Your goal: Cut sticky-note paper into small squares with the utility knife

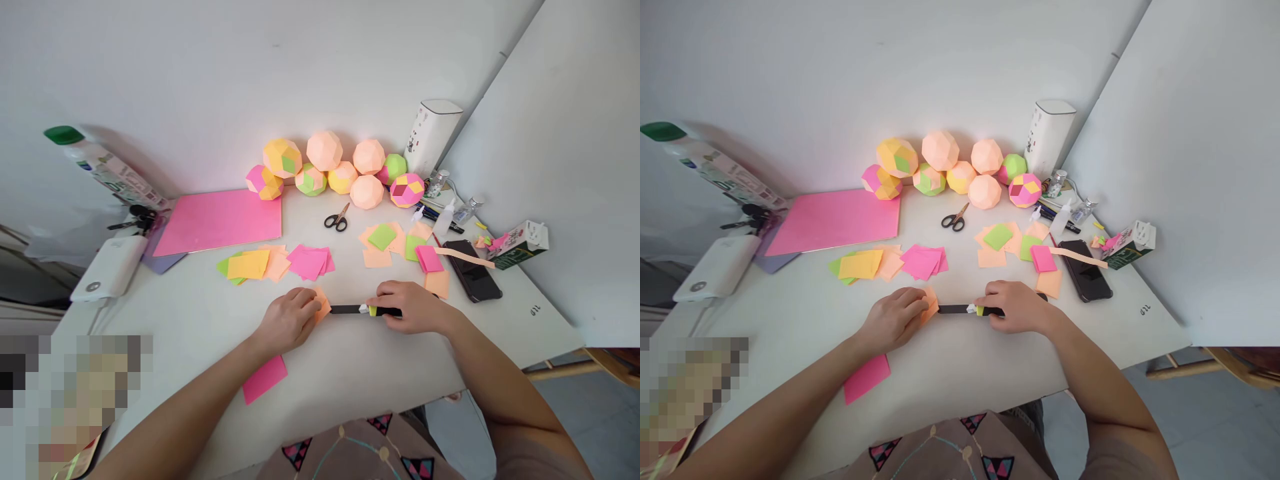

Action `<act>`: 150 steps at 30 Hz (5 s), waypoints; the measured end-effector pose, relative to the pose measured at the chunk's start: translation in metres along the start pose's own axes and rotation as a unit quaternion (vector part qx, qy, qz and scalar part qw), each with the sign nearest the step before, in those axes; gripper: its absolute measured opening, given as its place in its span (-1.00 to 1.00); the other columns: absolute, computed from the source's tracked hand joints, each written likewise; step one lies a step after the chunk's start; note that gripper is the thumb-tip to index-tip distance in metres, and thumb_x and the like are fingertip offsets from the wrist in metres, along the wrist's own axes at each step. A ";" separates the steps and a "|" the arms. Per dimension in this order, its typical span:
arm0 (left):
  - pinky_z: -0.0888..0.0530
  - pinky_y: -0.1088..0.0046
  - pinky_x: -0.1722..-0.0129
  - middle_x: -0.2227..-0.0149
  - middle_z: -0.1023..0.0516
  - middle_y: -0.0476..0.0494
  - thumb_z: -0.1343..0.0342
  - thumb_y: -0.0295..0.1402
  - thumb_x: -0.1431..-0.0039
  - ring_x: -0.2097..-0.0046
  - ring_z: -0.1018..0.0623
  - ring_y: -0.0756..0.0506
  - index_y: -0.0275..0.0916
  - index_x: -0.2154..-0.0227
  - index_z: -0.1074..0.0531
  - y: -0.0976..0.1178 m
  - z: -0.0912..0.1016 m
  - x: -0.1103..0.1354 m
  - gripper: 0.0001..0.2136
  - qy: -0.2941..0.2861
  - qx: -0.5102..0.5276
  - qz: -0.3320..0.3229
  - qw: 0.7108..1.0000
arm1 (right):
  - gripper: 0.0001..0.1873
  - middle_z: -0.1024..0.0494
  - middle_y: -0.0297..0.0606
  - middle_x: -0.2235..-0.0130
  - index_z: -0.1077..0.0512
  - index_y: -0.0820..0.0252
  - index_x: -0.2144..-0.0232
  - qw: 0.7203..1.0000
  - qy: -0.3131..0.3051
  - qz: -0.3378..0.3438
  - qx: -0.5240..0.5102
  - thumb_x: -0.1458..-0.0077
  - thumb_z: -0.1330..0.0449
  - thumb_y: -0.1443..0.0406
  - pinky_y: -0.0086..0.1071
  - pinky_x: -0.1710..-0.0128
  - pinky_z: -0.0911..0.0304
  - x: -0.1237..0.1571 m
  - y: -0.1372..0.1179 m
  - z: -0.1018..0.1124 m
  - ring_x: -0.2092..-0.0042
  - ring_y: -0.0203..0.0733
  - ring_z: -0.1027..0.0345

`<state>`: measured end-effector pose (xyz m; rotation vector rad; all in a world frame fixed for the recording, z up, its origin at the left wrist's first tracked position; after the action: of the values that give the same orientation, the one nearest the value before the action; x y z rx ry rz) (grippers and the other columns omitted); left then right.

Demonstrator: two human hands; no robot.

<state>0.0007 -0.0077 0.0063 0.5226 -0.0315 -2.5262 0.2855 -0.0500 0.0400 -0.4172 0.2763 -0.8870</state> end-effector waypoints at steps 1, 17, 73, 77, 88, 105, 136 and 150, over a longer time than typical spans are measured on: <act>-0.33 0.48 0.50 0.29 -0.49 -0.14 0.09 -0.45 -0.19 0.30 -0.48 -0.09 -0.22 0.38 -0.29 0.000 0.001 0.000 -0.91 0.000 0.009 0.002 1.000 | -0.53 -0.49 -0.21 0.26 -0.52 0.10 0.08 1.000 0.002 0.002 0.000 0.04 -0.07 0.42 -0.38 0.32 -0.27 0.000 0.000 0.000 0.30 -0.22 -0.36; -0.35 0.49 0.49 0.25 -0.51 -0.16 0.06 -0.35 -0.24 0.23 -0.52 -0.11 -0.21 0.35 -0.25 -0.004 0.000 0.001 -0.92 0.017 0.046 0.028 0.998 | -0.53 -0.48 -0.22 0.25 -0.52 0.09 0.07 1.000 -0.010 0.001 0.004 0.04 -0.07 0.42 -0.37 0.33 -0.27 0.000 0.001 0.000 0.29 -0.21 -0.36; -0.30 0.50 0.53 0.43 -0.49 -0.07 0.05 -0.20 -0.22 0.45 -0.49 -0.05 -0.22 0.27 -0.29 -0.003 -0.001 0.001 -0.81 0.050 0.048 0.077 0.995 | -0.54 -0.50 -0.21 0.25 -0.52 0.11 0.08 1.000 -0.009 0.004 0.014 0.02 -0.06 0.43 -0.38 0.33 -0.29 -0.002 -0.004 0.003 0.28 -0.21 -0.37; -0.26 0.51 0.55 0.45 -0.46 -0.05 0.03 -0.13 -0.22 0.48 -0.45 -0.03 -0.21 0.30 -0.31 -0.002 0.000 0.000 -0.76 0.035 0.059 0.067 0.995 | -0.57 -0.49 -0.16 0.23 -0.50 0.13 0.07 0.998 0.049 0.029 -0.005 -0.02 -0.04 0.41 -0.38 0.32 -0.30 -0.006 -0.006 -0.004 0.27 -0.21 -0.36; -0.23 0.56 0.58 0.59 -0.33 0.04 0.07 -0.37 -0.29 0.55 -0.32 0.04 -0.22 0.47 -0.32 -0.008 -0.003 0.000 -0.79 0.176 0.153 0.131 0.963 | -0.58 -0.48 -0.14 0.26 -0.50 0.18 0.08 0.998 0.055 0.029 0.018 -0.02 -0.03 0.41 -0.36 0.34 -0.32 -0.004 -0.001 0.001 0.29 -0.19 -0.37; -0.50 0.34 0.31 0.32 -0.48 -0.11 -0.01 -0.60 -0.18 0.21 -0.48 -0.09 -0.22 0.22 -0.39 0.002 0.058 -0.005 -0.81 0.390 0.178 -0.010 0.903 | -0.55 -0.47 -0.15 0.25 -0.47 0.13 0.04 0.997 0.053 0.035 0.037 -0.03 -0.02 0.43 -0.37 0.36 -0.36 -0.002 0.000 0.006 0.28 -0.19 -0.40; -0.37 0.12 -0.05 0.02 -0.52 -0.25 0.04 -0.55 0.07 -0.05 -0.45 -0.29 -0.24 0.34 -0.58 -0.082 0.038 0.004 -0.69 0.012 -0.155 0.282 0.947 | -0.53 -0.46 -0.17 0.26 -0.47 0.13 0.03 0.999 -0.003 -0.006 0.035 -0.01 -0.02 0.44 -0.37 0.34 -0.34 -0.001 0.001 0.006 0.30 -0.19 -0.37; -0.47 0.27 0.27 0.24 -0.54 -0.29 -0.23 -0.39 -0.05 0.22 -0.55 -0.27 -0.30 0.33 -0.55 0.043 0.087 0.018 -0.87 -0.457 -0.014 0.130 0.880 | -0.53 -0.46 -0.21 0.28 -0.48 0.13 0.06 0.999 0.009 -0.004 0.045 0.02 -0.04 0.45 -0.40 0.37 -0.30 -0.003 -0.002 0.008 0.32 -0.22 -0.38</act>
<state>-0.0229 -0.0610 0.0854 -0.6802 -0.3847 -2.2672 0.2853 -0.0475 0.0481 -0.3279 0.2498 -0.9071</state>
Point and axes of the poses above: each hand's wrist, its own x-axis away from the middle knuckle, its own z-axis out of the back of the hand, y = z × x, the point moved 1 cm from there along -x, towards the middle knuckle
